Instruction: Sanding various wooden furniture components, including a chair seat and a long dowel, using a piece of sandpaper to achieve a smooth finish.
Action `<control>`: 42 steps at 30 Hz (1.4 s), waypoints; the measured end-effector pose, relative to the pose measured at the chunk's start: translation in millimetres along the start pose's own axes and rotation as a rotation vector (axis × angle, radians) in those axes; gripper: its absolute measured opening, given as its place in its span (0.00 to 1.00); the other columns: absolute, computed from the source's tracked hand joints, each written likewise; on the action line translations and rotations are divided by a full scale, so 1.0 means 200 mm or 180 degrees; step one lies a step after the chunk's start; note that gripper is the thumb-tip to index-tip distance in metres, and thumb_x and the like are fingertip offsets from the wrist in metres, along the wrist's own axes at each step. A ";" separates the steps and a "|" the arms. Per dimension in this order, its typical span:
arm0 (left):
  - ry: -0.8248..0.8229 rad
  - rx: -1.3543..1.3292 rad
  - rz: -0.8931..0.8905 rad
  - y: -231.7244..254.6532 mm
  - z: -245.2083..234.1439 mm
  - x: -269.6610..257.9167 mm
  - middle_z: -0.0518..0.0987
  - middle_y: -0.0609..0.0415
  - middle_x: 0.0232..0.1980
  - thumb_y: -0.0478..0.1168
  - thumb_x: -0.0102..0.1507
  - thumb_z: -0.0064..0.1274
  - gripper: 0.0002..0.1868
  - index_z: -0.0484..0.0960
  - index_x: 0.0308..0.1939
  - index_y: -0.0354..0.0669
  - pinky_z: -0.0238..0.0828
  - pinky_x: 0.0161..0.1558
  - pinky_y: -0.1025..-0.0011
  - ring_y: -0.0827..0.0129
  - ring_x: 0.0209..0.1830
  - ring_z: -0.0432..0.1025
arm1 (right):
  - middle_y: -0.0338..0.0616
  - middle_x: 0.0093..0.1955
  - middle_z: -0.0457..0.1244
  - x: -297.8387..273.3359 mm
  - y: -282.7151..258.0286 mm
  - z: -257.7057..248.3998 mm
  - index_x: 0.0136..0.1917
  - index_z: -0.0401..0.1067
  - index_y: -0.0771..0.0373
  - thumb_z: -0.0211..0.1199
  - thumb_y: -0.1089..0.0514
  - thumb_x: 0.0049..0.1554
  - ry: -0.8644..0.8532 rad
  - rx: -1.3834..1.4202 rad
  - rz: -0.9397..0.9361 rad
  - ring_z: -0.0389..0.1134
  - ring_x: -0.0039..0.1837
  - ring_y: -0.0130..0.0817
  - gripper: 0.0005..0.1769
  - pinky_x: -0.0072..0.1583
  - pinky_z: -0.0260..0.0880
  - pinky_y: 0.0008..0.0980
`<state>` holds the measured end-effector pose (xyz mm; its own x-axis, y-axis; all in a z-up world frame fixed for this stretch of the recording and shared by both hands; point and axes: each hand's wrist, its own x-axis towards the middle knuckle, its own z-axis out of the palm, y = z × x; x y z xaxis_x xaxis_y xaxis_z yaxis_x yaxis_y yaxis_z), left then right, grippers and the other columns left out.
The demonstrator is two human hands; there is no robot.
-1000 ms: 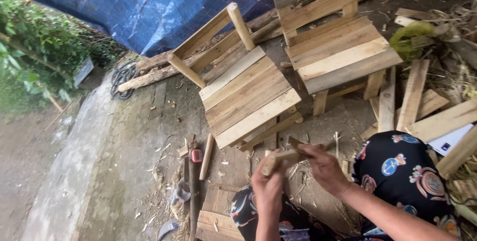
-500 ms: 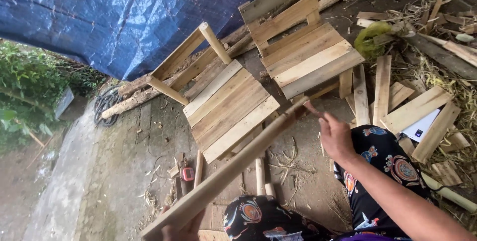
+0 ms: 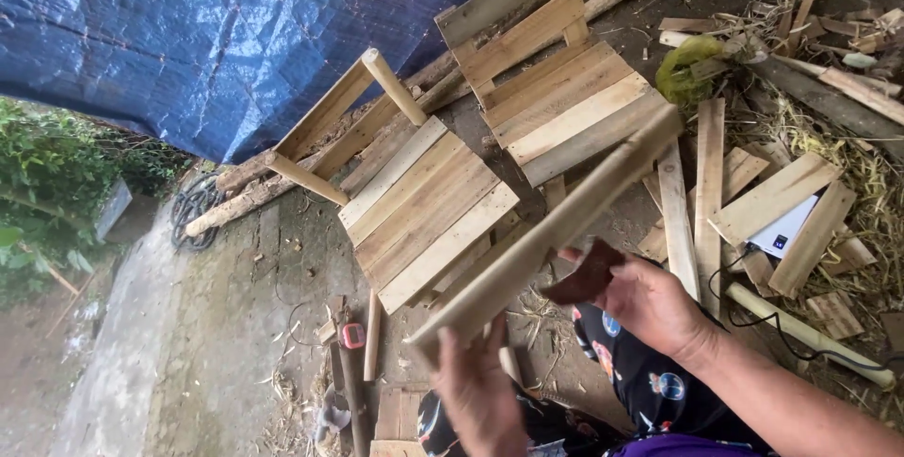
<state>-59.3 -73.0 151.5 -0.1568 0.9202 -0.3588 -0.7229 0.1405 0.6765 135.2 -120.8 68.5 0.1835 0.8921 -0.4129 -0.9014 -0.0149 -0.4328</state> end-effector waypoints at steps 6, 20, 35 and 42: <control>-0.0289 -0.0065 -0.0687 -0.34 0.04 -0.07 0.71 0.25 0.59 0.33 0.52 0.54 0.34 0.67 0.62 0.24 0.69 0.61 0.53 0.38 0.58 0.69 | 0.53 0.60 0.62 0.09 -0.05 -0.10 0.71 0.63 0.69 0.48 0.64 0.53 -0.0102 0.0082 -0.0247 0.60 0.60 0.39 0.31 0.68 0.60 0.43; -0.0720 0.2149 -0.0696 -0.23 -0.28 -0.01 0.89 0.39 0.49 0.33 0.55 0.63 0.30 0.80 0.63 0.38 0.78 0.63 0.53 0.51 0.53 0.83 | 0.40 0.53 0.61 0.84 -0.32 -1.12 0.62 0.63 0.68 0.49 0.61 0.60 0.1551 -0.0908 -0.0647 0.64 0.50 0.24 0.18 0.51 0.72 0.19; -0.0595 0.4156 0.0673 0.08 -2.37 0.99 0.95 0.48 0.44 0.37 0.67 0.42 0.19 0.91 0.38 0.37 0.64 0.70 0.69 0.72 0.53 0.84 | 0.57 0.47 0.66 0.97 -0.34 -1.30 0.59 0.73 0.70 0.51 0.58 0.64 0.2203 -0.3466 -0.0050 0.65 0.48 0.44 0.17 0.49 0.62 0.42; -0.2078 0.5933 0.5763 0.06 -2.50 1.17 0.80 0.65 0.31 0.46 0.55 0.62 0.12 0.80 0.41 0.53 0.76 0.50 0.57 0.77 0.36 0.78 | 0.53 0.35 0.62 1.09 -0.19 -1.54 0.56 0.73 0.69 0.49 0.60 0.66 0.1968 -0.3914 0.0179 0.58 0.35 0.38 0.14 0.35 0.58 0.33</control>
<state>-441.0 -38.8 -246.2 0.6834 0.3829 0.6216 0.6622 -0.6835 -0.3071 329.5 -64.8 -251.4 0.5934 0.5378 -0.5988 -0.0487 -0.7186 -0.6937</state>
